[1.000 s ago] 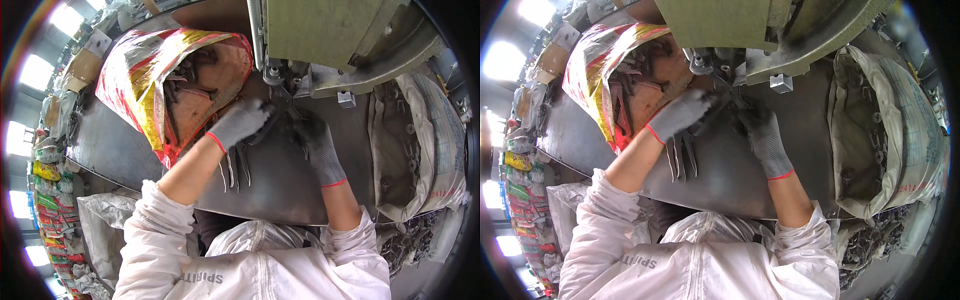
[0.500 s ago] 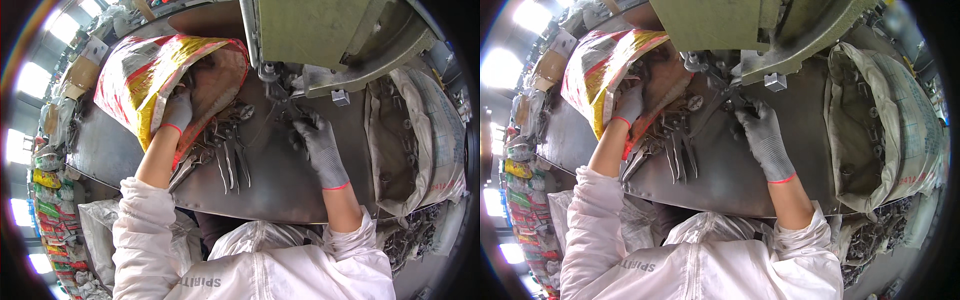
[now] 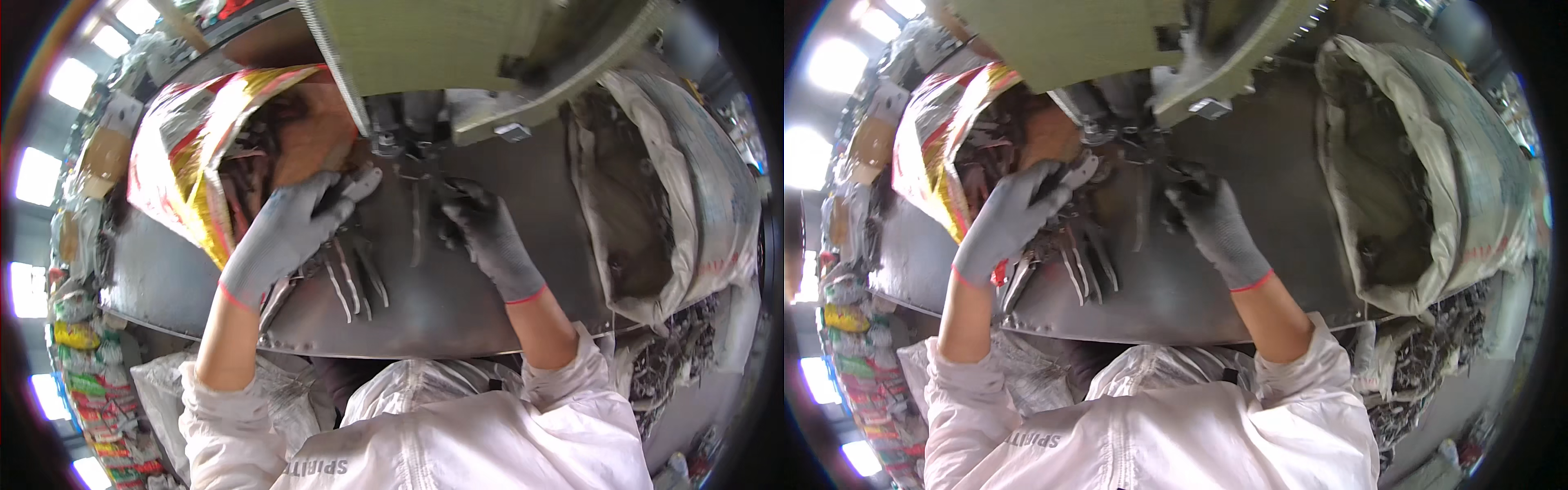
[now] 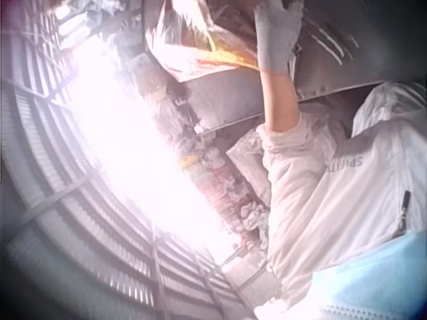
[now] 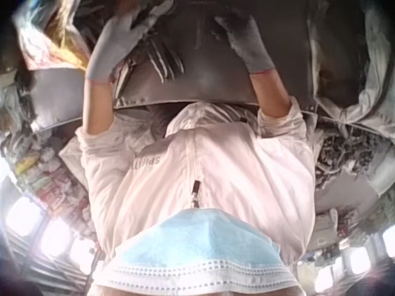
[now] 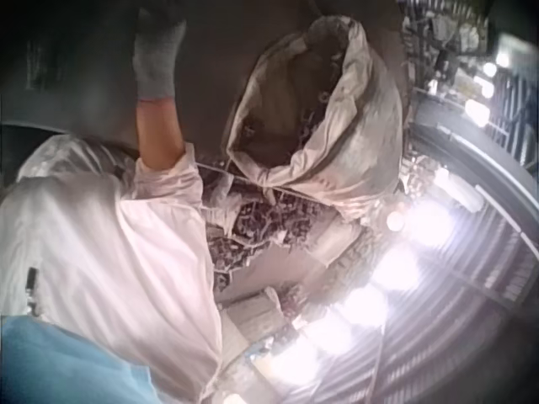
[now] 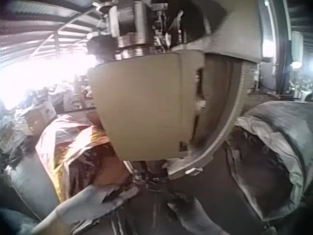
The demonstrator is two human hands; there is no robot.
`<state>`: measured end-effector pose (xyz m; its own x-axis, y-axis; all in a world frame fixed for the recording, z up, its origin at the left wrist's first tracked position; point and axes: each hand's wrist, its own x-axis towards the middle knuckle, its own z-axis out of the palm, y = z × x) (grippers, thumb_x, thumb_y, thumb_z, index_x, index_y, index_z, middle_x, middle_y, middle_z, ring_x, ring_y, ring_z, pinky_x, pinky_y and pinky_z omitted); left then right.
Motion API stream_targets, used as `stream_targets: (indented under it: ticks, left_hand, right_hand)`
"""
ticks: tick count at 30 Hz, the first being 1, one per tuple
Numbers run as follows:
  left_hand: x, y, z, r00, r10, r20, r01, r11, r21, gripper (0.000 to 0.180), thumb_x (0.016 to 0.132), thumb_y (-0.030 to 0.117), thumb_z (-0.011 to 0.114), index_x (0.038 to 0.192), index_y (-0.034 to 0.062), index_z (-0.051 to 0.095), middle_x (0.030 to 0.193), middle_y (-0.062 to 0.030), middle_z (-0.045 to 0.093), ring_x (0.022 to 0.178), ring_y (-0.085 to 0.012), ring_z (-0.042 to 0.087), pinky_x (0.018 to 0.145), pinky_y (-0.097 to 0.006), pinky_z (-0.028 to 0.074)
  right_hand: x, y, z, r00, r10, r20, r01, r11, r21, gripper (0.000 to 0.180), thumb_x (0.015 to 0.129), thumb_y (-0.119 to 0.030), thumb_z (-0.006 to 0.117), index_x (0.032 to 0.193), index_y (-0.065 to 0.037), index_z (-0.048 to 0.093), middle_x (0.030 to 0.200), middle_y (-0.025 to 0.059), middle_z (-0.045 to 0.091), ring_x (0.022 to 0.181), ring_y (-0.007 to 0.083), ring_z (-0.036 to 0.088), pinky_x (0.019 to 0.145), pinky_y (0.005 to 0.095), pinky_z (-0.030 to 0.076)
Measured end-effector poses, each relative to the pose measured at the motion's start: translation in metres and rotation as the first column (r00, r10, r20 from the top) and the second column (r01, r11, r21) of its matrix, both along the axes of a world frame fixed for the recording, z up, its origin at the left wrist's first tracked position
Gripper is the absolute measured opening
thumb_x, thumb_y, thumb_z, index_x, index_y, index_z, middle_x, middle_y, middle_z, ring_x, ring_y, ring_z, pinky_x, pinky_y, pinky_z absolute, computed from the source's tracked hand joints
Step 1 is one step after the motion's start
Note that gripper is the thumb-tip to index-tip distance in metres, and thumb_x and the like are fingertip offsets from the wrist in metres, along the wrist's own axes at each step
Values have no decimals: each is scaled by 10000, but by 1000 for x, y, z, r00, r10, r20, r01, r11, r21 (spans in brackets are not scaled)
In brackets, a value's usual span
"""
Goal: The person rivets metal plier components together using a press machine, placing the assembled tools on the table. After receiving berries from a coworker, the person puts on gloves and resumes assembling the plier parts under the machine.
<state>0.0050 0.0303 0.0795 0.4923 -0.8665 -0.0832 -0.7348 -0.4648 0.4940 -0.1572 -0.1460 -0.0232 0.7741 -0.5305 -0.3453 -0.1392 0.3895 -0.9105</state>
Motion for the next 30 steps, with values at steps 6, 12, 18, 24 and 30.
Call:
stream_targets:
  ticks: [6, 12, 18, 24, 30]
  left_hand:
    - [-57, -40, -15, 616, -179, -767, -142, 932, -333, 324, 899, 257, 570, 1026, -40, 547, 819, -80, 600, 629, -105, 550, 570, -257, 440]
    - [-4, -19, -99, 968, 17, -250, -89, 956, -279, 278, 936, 223, 502, 1091, -7, 526, 917, -116, 607, 652, -154, 604, 580, -265, 507]
    - [-6, -22, -100, 810, 77, -582, -289, 916, -280, 343, 931, 249, 516, 1137, -24, 502, 913, -135, 594, 775, -207, 638, 631, -304, 523]
    - [-6, -28, -92, 932, 82, -353, -144, 978, -152, 324, 926, 150, 450, 1221, 18, 462, 1169, -180, 518, 1058, -281, 527, 910, -338, 435]
    - [-4, -33, -97, 984, -132, 122, 170, 905, -390, 301, 945, 171, 437, 1217, 50, 482, 1102, -167, 519, 1009, -283, 532, 869, -317, 455]
  right_hand:
    - [-4, 17, 12, 988, 81, 133, -25, 923, -383, 322, 884, -53, 517, 1196, 22, 495, 859, 108, 591, 681, 162, 572, 615, 314, 485]
    - [-128, -82, 56, 877, -261, -404, -328, 289, -899, 349, 791, -29, 522, 1138, -44, 559, 1050, 199, 604, 938, 343, 600, 805, 411, 475]
    - [-302, -207, -10, 733, -365, -574, -646, -108, -756, 341, 790, -9, 538, 1129, -15, 568, 1207, 190, 529, 1135, 353, 488, 982, 390, 386]
    - [-143, -117, 38, 977, -108, -186, -126, 411, -903, 246, 863, -124, 587, 1068, 13, 588, 1013, 205, 610, 867, 292, 626, 735, 335, 489]
    - [7, -23, 46, 981, -192, -32, 159, 886, -436, 261, 886, -155, 571, 1114, -27, 575, 798, 48, 582, 533, 139, 511, 466, 273, 395]
